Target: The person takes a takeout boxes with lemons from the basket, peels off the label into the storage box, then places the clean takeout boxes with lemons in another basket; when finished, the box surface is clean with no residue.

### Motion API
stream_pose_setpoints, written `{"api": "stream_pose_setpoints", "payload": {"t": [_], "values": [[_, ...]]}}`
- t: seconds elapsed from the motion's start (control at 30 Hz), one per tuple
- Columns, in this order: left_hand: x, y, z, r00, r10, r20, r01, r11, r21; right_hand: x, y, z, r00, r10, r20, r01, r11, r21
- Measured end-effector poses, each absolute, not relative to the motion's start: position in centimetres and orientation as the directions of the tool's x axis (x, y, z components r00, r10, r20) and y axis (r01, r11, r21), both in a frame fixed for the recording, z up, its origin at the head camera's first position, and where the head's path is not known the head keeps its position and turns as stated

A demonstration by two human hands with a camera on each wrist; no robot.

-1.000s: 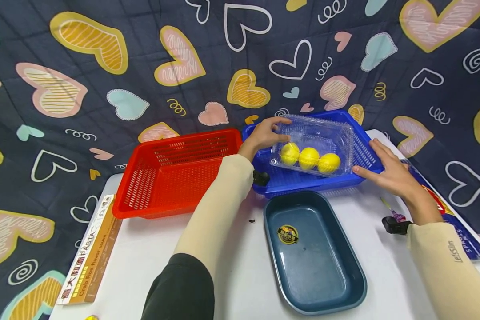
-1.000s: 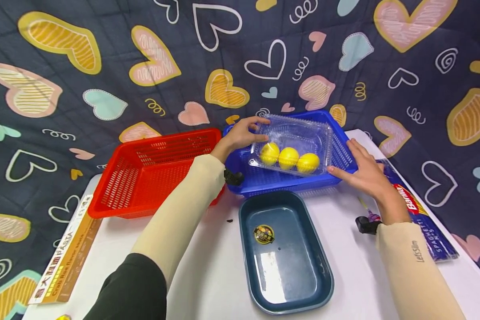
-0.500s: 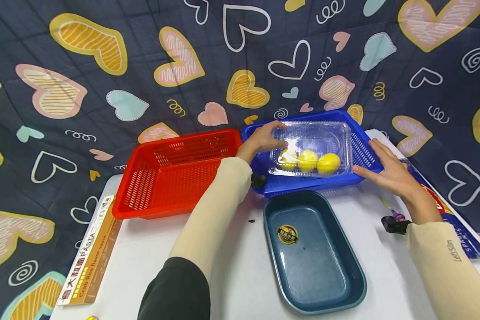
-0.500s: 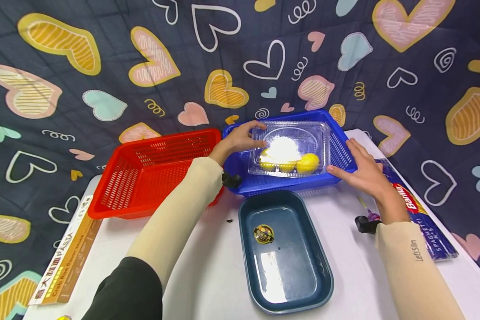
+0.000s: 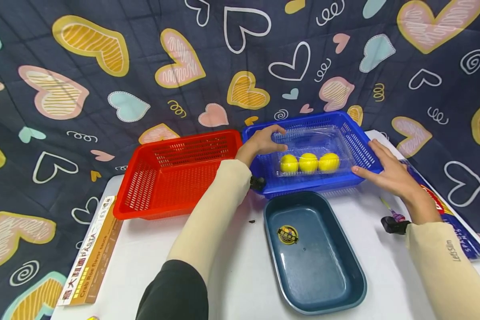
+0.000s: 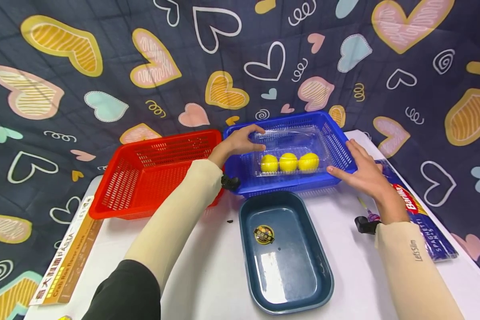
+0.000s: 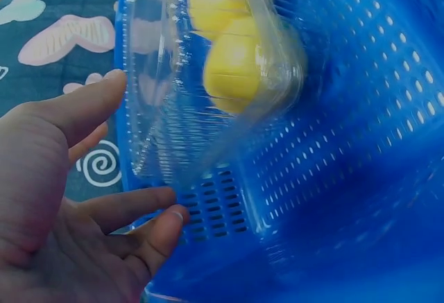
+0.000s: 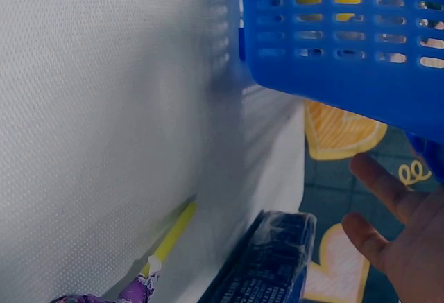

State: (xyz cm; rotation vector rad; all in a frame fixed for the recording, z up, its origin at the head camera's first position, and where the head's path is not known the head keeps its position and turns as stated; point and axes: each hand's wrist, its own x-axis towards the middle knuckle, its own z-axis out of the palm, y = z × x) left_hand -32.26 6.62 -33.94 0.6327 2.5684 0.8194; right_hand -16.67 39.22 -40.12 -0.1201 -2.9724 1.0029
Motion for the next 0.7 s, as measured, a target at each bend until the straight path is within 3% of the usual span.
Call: {"api": "stream_pose_setpoints", "payload": {"t": [0.37, 0.7], "values": [[-30.7, 4.8, -32.7, -0.846, 0.533, 0.008, 0.367, 0.571, 0.734, -17.3, 40.0, -40.0, -0.998, 0.059, -0.033, 0.066, 0.755, -0.652], [-27.6, 1.2, -32.2, -0.874, 0.478, 0.088, 0.388, 0.579, 0.717, -18.1, 41.3, -38.4, -0.995, 0.092, -0.04, 0.098, 0.81, -0.579]]}}
